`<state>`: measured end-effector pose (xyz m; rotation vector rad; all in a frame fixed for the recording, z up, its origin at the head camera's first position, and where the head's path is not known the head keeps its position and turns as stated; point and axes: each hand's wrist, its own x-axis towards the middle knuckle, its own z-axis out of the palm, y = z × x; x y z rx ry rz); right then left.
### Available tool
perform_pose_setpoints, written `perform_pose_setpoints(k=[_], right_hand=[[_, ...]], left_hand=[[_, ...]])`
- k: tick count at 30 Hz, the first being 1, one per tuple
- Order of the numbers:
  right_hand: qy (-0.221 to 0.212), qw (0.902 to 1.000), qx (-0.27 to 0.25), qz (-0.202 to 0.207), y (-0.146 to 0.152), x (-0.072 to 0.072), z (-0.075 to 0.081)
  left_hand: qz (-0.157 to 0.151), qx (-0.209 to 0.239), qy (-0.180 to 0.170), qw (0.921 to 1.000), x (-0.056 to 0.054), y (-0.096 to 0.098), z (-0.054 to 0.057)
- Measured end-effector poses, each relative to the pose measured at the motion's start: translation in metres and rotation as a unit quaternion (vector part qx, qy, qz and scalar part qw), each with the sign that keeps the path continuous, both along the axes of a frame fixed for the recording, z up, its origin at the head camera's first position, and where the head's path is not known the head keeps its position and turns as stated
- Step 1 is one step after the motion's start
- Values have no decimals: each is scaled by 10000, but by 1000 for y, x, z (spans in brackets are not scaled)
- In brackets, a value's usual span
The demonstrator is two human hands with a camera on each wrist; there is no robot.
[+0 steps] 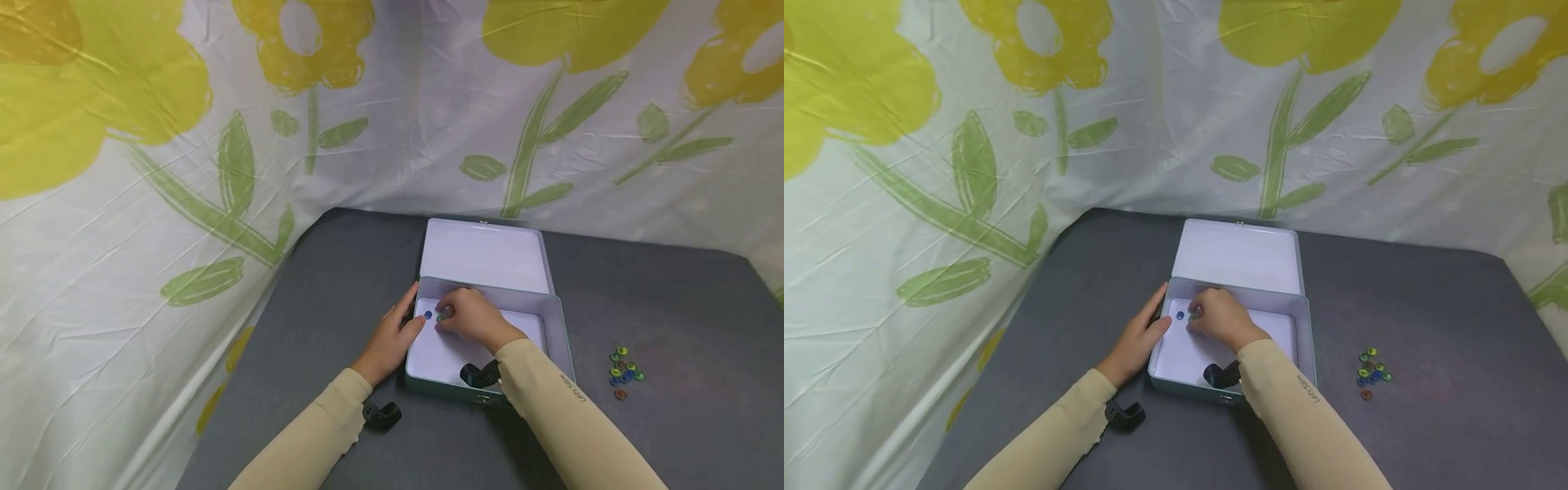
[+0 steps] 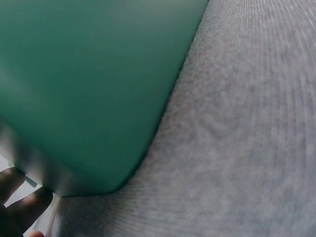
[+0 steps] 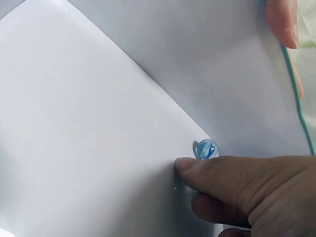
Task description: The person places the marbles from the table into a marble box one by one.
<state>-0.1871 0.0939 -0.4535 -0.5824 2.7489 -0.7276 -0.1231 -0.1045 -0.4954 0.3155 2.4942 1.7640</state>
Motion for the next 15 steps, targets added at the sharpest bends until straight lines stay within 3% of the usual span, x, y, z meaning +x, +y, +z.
perform_pose_setpoints(k=[8, 15], right_hand=[[-114, 9999, 50, -100, 0, 1, 5], [8, 9997, -215, -89, 4, 3, 13]], left_hand=[[0, 41, -44, 10000, -1, 0, 0], [-22, 46, -49, 10000, 0, 0, 1]])
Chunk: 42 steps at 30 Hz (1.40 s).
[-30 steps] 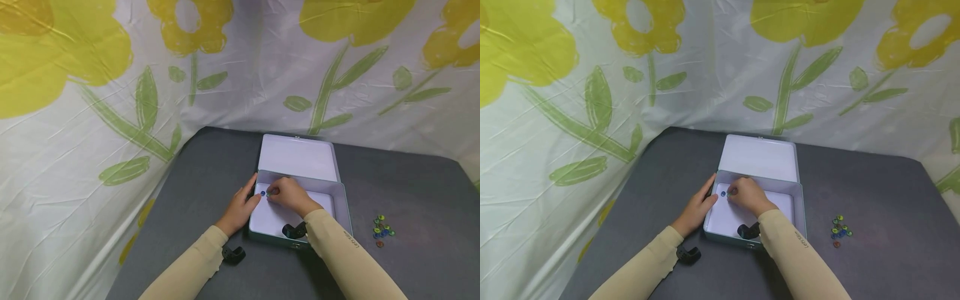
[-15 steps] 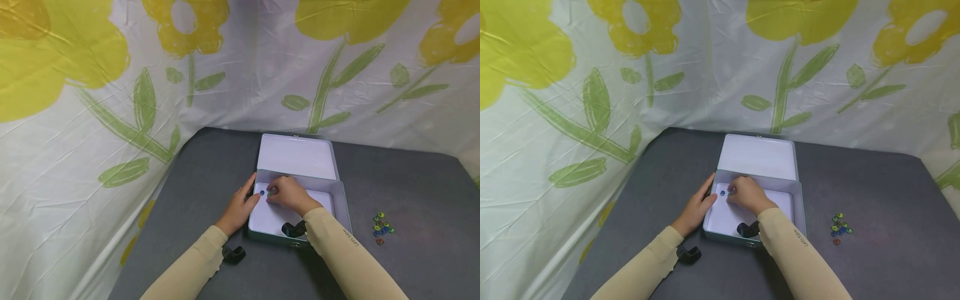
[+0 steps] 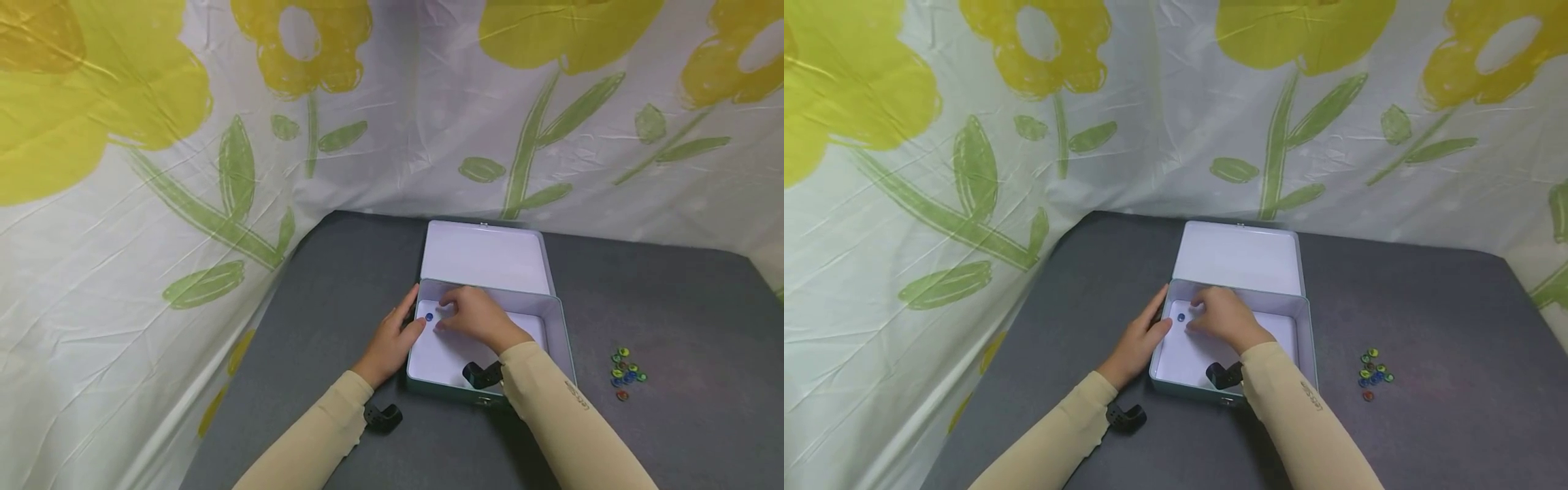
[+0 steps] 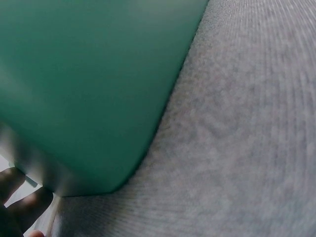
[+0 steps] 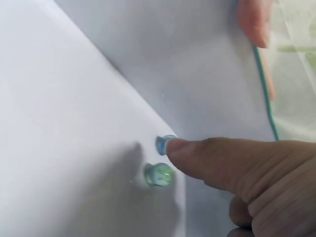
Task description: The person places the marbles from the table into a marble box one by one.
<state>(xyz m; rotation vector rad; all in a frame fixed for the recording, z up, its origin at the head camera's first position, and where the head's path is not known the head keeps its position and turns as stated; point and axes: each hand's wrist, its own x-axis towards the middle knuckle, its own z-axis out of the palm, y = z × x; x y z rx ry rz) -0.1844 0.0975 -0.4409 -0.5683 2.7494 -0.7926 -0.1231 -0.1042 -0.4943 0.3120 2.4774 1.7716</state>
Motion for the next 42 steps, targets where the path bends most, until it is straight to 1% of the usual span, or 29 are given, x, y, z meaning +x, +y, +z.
perform_pose_setpoints(k=[7, 13, 19, 25, 32, 37, 42], right_hand=[[178, 9997, -191, -36, 5, 2, 8], [355, 9985, -327, -240, 7, 5, 12], [365, 9976, -401, -430, 12, 9, 22], [403, 9954, -635, -601, 20, 12, 31], [436, 9903, -975, -884, 33, 20, 40], [489, 9883, -961, -1082, 41, 25, 46], [534, 9870, -895, -1220, 46, 30, 53]], left_hand=[[-5, -20, -26, 10000, 0, 1, 0], [34, -42, -38, 10000, 0, 2, 0], [29, -24, -38, 10000, 1, 3, 1], [6, 55, -50, 10000, 1, 5, 1], [5, 57, -41, 10000, 4, 6, 1], [7, 50, -82, 10000, 4, 6, 0], [23, 163, -89, 9998, 3, 4, -1]])
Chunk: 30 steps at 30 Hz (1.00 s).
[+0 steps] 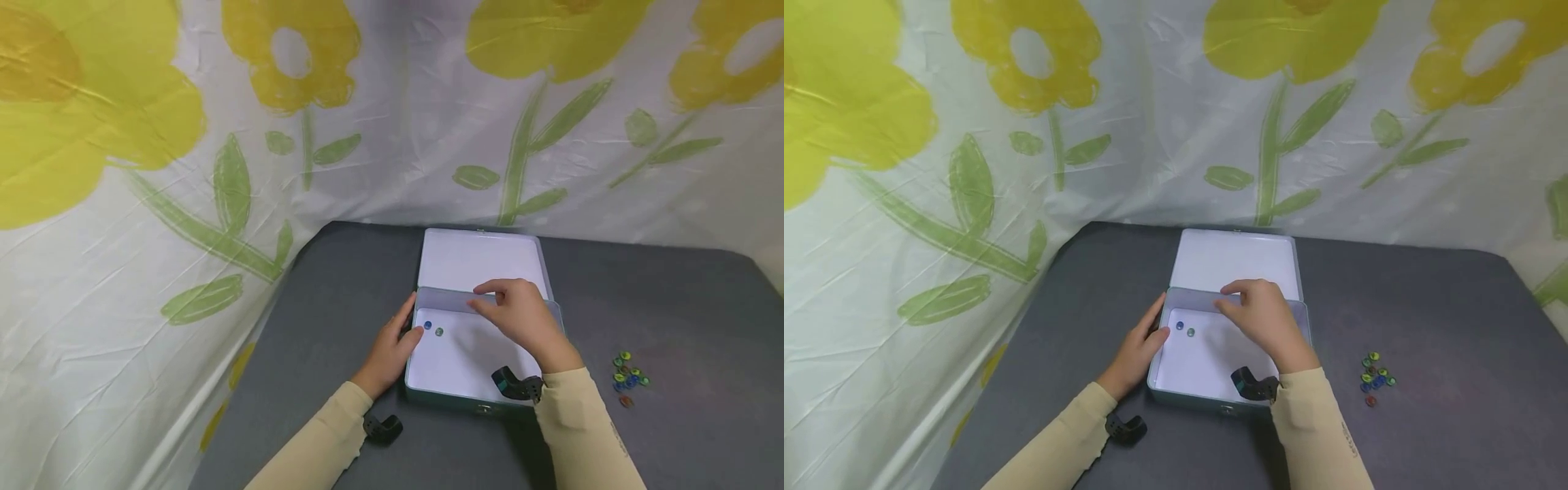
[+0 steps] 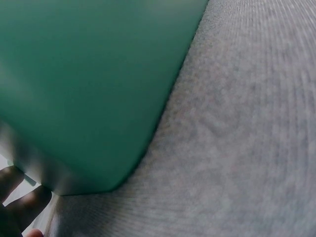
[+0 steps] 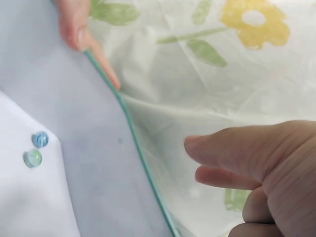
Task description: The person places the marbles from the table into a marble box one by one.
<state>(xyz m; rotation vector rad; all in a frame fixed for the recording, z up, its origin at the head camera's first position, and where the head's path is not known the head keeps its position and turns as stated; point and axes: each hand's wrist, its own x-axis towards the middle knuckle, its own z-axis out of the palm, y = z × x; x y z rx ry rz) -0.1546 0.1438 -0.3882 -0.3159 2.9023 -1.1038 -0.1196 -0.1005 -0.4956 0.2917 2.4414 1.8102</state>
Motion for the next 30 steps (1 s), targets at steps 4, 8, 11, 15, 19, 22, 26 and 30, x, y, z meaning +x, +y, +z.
perform_pose_setpoints(k=[4, 8, 11, 15, 19, 22, 26, 30], right_hand=[[-28, 10000, -75, -42, 7, 7, 6], [30, 9998, -100, -143, 17, 15, 11], [92, 9997, -68, -236, 24, 19, 13], [105, 9995, -31, -299, 31, 22, 16], [147, 9994, 7, -326, 37, 26, 19], [159, 9991, 45, -400, 44, 28, 21], [181, 9980, 107, -589, 57, 30, 22], [380, 9960, 145, -802, 74, 33, 22]], left_hand=[[36, 64, 29, 10000, -1, 0, -2], [0, 44, -2, 10000, -1, 1, -3], [-23, 55, 12, 10000, -1, 2, -4], [-14, 63, 67, 10000, -2, 2, -3], [-30, 44, 70, 10000, -3, 2, -2], [-13, 37, 41, 10000, -3, 2, -2], [44, 46, 7, 10000, -3, 2, -3], [30, 61, 24, 10000, -3, 2, -3]])
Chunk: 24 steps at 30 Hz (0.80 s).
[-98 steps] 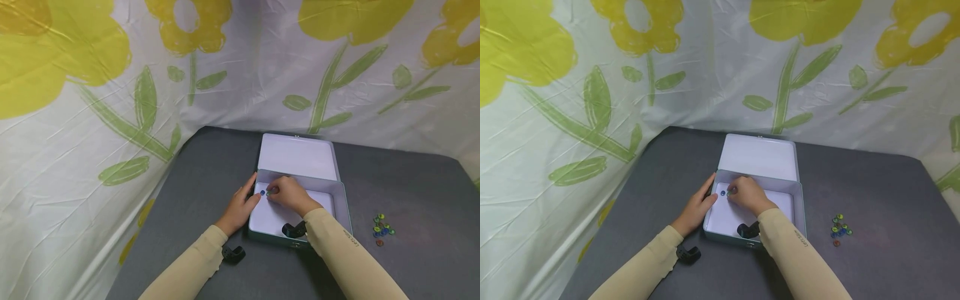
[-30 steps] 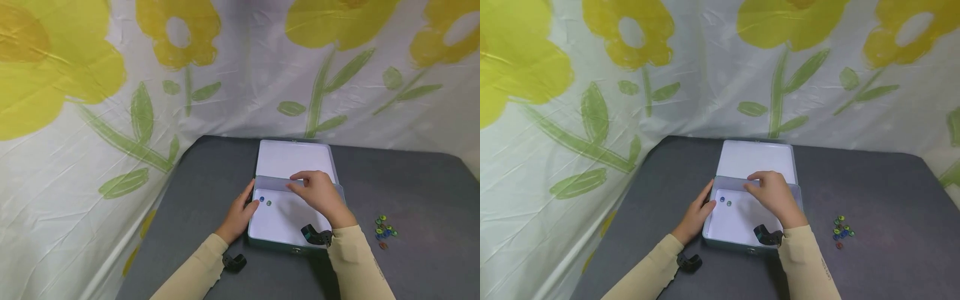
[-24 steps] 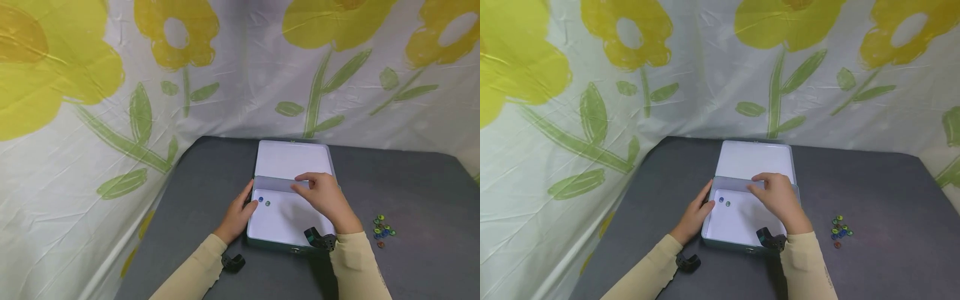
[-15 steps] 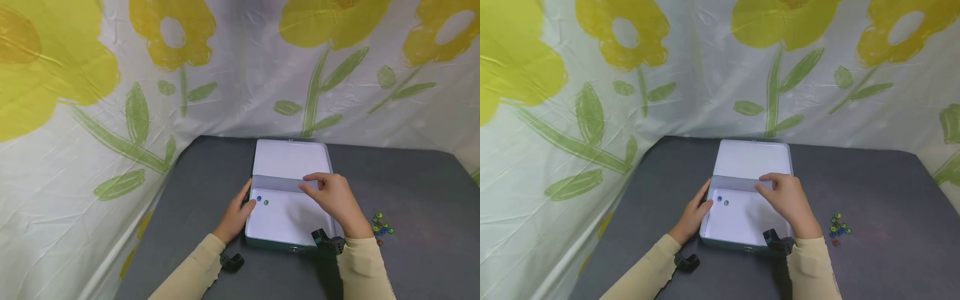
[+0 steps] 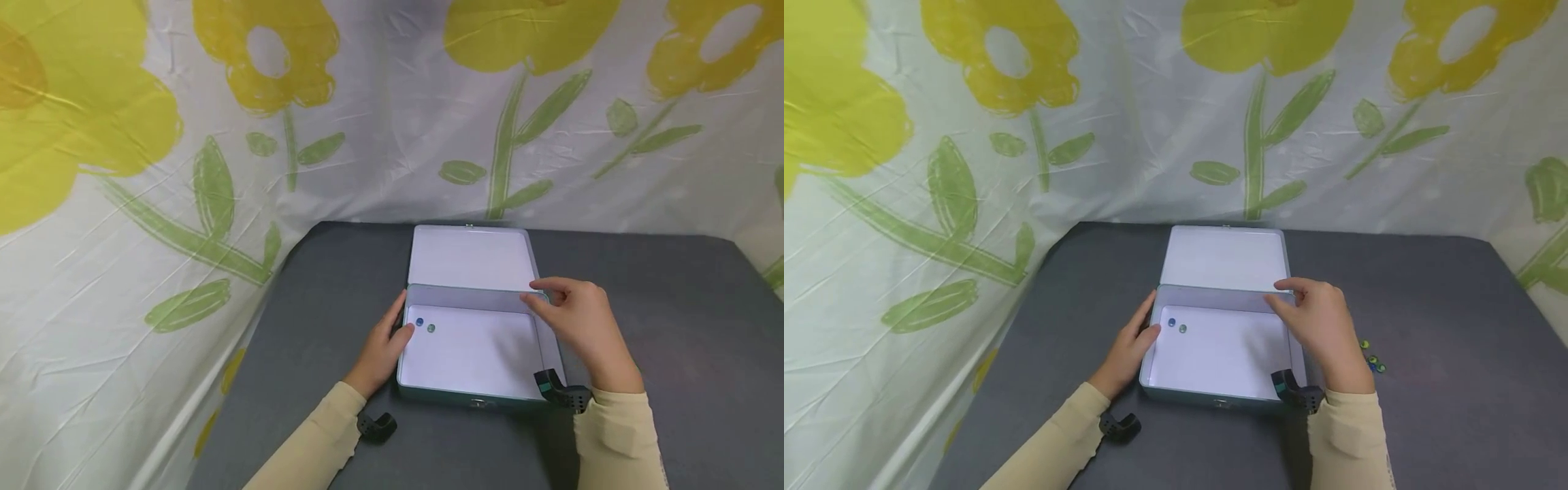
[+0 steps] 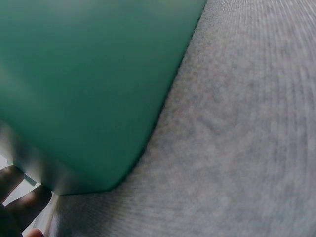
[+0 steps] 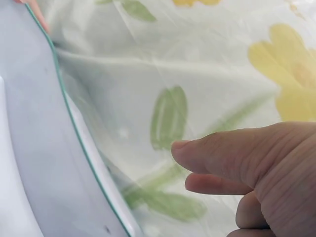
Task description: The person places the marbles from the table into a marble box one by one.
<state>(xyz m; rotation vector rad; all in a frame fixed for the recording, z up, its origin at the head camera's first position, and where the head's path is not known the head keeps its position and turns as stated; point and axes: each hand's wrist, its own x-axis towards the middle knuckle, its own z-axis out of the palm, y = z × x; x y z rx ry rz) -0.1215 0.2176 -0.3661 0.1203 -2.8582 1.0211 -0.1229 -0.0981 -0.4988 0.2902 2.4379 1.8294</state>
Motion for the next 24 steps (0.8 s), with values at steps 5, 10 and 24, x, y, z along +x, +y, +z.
perform_pose_setpoints(k=[5, 10, 24], right_hand=[[-63, 9994, 37, -345, 23, 5, 1], [-246, 9974, -23, -678, 44, 8, 3], [-766, 9871, 31, -1407, 99, 16, -14]], left_hand=[[-26, 69, 17, 10000, 0, 0, -1], [-2, 156, -108, 9998, 1, 0, -2], [-54, 140, -112, 9998, 0, 1, 0]])
